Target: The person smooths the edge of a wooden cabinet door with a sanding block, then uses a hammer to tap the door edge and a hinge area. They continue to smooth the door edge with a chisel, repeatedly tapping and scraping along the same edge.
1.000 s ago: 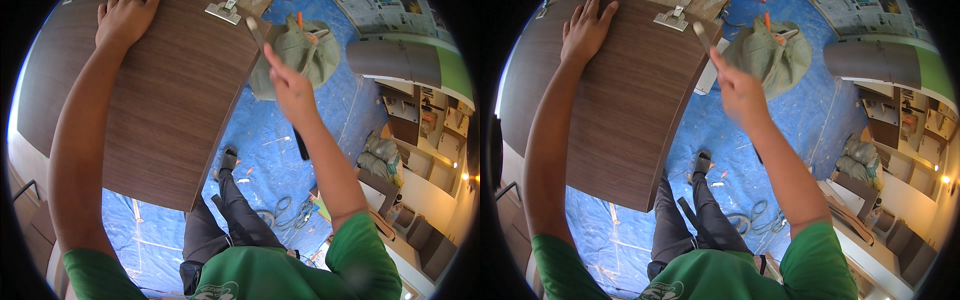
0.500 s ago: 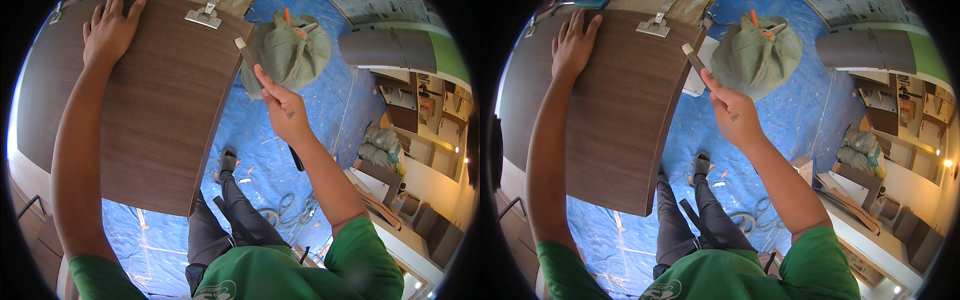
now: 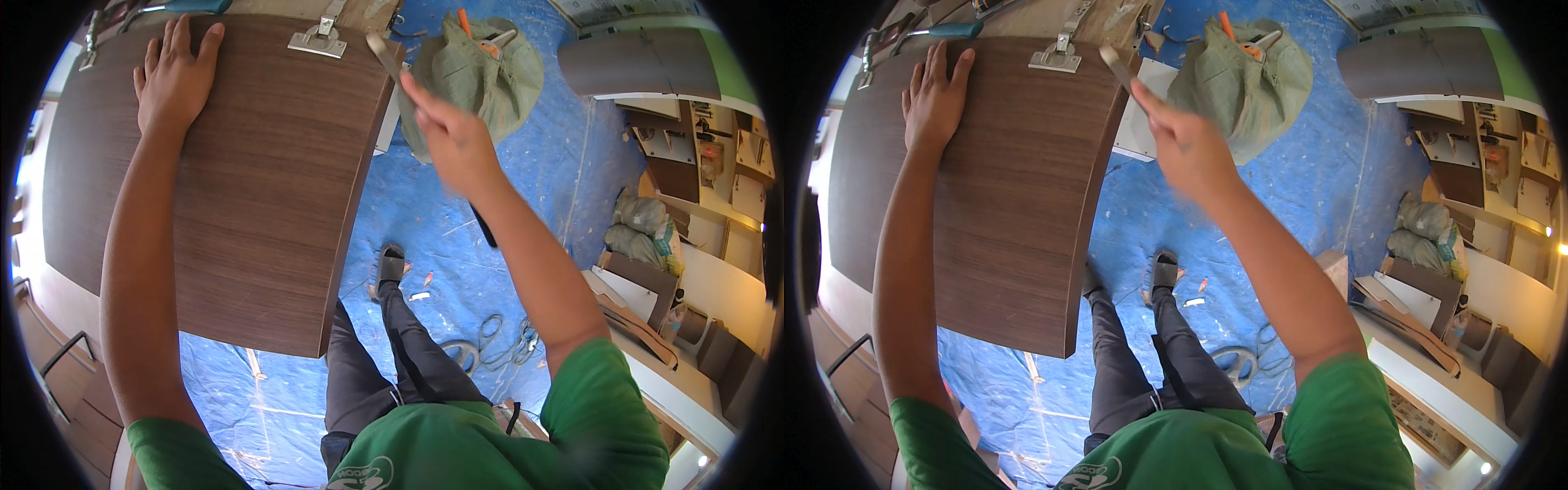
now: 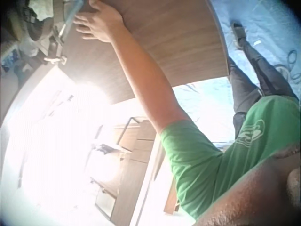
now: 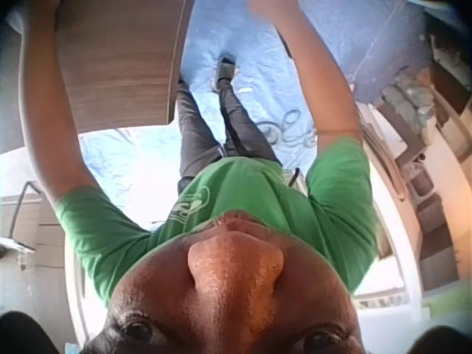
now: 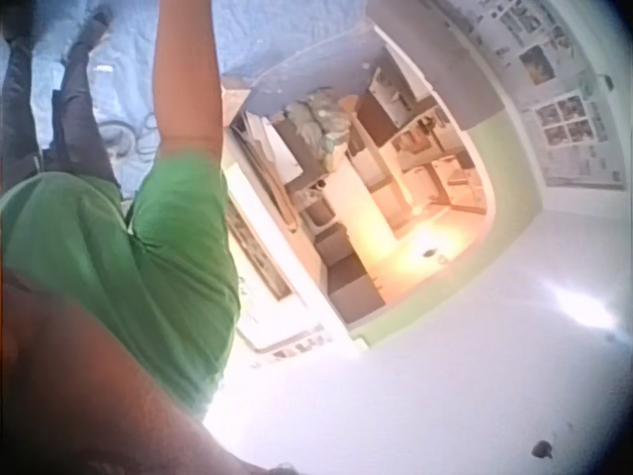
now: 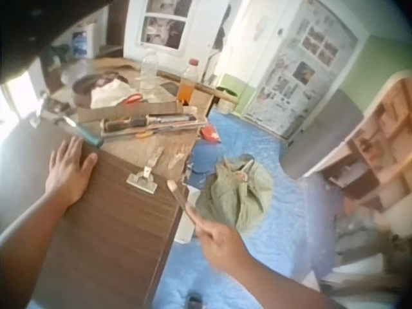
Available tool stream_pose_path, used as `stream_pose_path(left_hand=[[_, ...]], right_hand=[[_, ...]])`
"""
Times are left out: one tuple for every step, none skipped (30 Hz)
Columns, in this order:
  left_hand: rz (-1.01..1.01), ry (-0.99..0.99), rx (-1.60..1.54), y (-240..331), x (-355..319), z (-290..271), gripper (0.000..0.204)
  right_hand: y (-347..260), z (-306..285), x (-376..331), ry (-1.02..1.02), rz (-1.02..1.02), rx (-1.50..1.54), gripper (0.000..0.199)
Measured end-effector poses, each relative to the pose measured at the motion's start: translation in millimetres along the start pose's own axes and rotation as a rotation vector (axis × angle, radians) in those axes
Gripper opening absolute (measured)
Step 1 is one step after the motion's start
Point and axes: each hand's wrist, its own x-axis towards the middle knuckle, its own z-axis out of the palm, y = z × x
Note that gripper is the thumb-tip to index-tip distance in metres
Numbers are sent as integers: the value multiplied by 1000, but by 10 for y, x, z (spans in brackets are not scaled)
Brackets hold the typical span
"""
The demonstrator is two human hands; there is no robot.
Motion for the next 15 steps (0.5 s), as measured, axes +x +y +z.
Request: stream_pose_path(left_hand=[[9,-5,-2,44,15,11,86],[19,-12,2,75,21,33,87],[16,-11,12,42,23,32,87],[15,-9,21,17,26,34,87],[13,-8,28,-1,28,40,87],[8,-23,29,-2,15,33,87],[0,-34,35,-14,-4,-8,87],[-8,-45,34,-20,-16,-36,87],[-8,-45,31,-8,-12,-35,87],[-8,-45,29,-1,-5,-34,87],[-10,-45,28,5,3,-33,87],[-8,-36,23,6,19,-18,87],[-5,-29,19,17,30,12,87],[-2,-22,14,31,43,40,87],[-1,-30,12,37,41,32,87]], right_hand=[[1,-31,192,36,-54,-21,48],[44,-20,444,70,-106,-36,49],[-26,-14,499,51,-80,-36,49],[-98,-10,559,30,-56,-37,49],[-161,-48,485,-35,51,-31,48],[-154,-41,349,-59,71,-22,47],[-160,-28,216,-84,87,-9,47],[-7,20,-12,-66,18,3,47],[33,17,-49,-53,-18,3,46],[61,20,-90,-41,-52,3,46],[93,14,-33,-40,-59,-2,46],[95,1,82,-12,-81,-13,47],[98,-18,196,16,-101,-25,48],[88,-11,438,67,-135,-42,49],[59,-6,500,88,-143,-47,50]])
